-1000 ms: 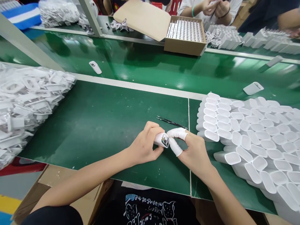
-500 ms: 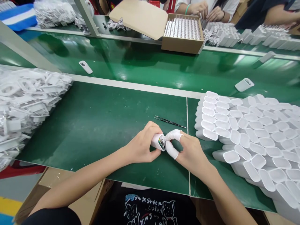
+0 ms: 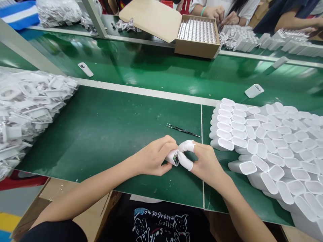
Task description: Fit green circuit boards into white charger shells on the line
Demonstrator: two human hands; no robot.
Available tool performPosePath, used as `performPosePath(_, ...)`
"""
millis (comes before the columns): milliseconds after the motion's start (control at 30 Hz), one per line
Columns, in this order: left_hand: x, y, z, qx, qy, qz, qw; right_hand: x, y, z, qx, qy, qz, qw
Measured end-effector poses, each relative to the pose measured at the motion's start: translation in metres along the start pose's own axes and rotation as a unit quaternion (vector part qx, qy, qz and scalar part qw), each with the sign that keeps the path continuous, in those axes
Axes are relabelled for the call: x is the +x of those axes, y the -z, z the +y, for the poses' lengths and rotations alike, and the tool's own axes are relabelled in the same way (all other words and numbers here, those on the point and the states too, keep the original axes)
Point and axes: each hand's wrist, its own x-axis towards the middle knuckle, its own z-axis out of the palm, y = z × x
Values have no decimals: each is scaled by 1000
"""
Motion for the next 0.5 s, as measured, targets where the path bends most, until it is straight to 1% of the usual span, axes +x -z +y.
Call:
performPosePath(100, -2, -2, -1, -5, 0, -3, 1000, 1, 1, 0, 21, -9, -9, 1000)
performPosePath(200, -1, -3, -1, -70, 26, 0, 997, 2, 5, -2, 69, -33, -34, 997)
performPosePath(267, -1, -4, -2, -101, 40, -5, 994, 2, 7, -2, 83, -30, -41, 995)
performPosePath(300, -1, -4, -2, -105, 44, -11, 993, 2, 7, -2, 71, -23, -38, 996)
performPosePath(433, -1, -4, -2, -78, 49, -24, 995, 0, 3, -1, -49, -1, 2, 999)
performPosePath(500, -1, -5, -1, -86, 61, -11, 994, 0, 3, 0, -34, -9, -1, 999)
